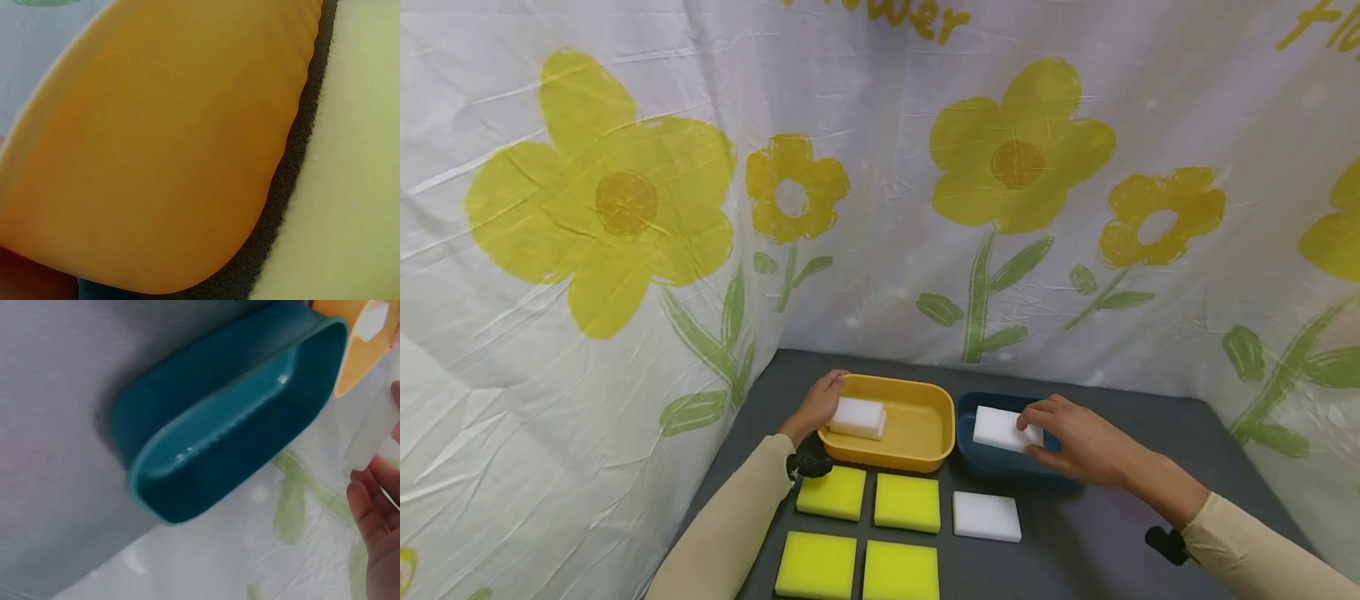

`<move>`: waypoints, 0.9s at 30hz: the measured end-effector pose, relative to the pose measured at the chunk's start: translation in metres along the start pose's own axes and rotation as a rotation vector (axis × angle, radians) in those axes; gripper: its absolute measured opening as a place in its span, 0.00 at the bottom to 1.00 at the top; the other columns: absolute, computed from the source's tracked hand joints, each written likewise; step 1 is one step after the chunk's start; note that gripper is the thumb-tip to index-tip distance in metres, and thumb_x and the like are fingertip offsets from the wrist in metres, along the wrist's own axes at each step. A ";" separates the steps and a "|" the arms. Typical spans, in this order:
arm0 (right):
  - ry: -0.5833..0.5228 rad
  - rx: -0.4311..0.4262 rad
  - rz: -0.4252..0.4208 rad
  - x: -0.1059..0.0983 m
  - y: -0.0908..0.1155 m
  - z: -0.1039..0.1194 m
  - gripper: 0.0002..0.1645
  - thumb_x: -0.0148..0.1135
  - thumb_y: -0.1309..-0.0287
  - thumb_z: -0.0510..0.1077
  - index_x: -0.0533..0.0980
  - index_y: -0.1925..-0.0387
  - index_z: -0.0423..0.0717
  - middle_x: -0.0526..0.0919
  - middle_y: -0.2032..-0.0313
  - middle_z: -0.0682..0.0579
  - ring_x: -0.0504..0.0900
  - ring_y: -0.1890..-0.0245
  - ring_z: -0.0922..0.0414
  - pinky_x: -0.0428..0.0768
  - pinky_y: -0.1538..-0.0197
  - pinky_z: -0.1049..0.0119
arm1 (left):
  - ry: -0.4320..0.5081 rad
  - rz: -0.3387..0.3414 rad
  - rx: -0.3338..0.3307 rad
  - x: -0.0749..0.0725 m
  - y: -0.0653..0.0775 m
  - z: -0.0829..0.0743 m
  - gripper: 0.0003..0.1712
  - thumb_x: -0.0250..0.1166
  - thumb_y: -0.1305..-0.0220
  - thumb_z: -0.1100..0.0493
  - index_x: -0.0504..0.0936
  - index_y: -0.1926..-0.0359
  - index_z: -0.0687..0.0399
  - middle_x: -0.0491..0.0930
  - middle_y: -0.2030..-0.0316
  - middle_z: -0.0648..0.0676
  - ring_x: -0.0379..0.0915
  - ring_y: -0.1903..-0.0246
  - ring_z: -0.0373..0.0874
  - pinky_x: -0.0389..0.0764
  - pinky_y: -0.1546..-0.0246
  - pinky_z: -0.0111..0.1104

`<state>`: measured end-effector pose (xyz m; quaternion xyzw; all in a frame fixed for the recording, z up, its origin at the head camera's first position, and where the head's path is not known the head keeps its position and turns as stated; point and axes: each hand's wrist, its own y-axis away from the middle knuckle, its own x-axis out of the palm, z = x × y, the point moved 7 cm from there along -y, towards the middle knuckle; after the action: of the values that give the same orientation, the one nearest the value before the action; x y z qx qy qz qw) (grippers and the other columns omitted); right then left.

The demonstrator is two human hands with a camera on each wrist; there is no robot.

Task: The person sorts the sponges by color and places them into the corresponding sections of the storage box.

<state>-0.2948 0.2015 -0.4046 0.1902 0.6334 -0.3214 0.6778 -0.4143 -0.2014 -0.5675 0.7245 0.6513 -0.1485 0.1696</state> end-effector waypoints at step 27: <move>-0.073 -0.045 0.061 0.041 -0.096 0.023 0.16 0.77 0.31 0.45 0.87 0.45 0.50 0.90 0.44 0.49 0.83 0.48 0.50 0.86 0.50 0.54 | -0.002 0.001 0.038 -0.001 0.001 -0.002 0.29 0.40 0.07 0.49 0.69 0.20 0.58 0.72 0.24 0.65 0.69 0.25 0.64 0.67 0.23 0.62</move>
<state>-0.3437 0.1091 -0.4279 0.1823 0.6093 -0.2931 0.7139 -0.4133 -0.2014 -0.5653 0.7278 0.6479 -0.1613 0.1565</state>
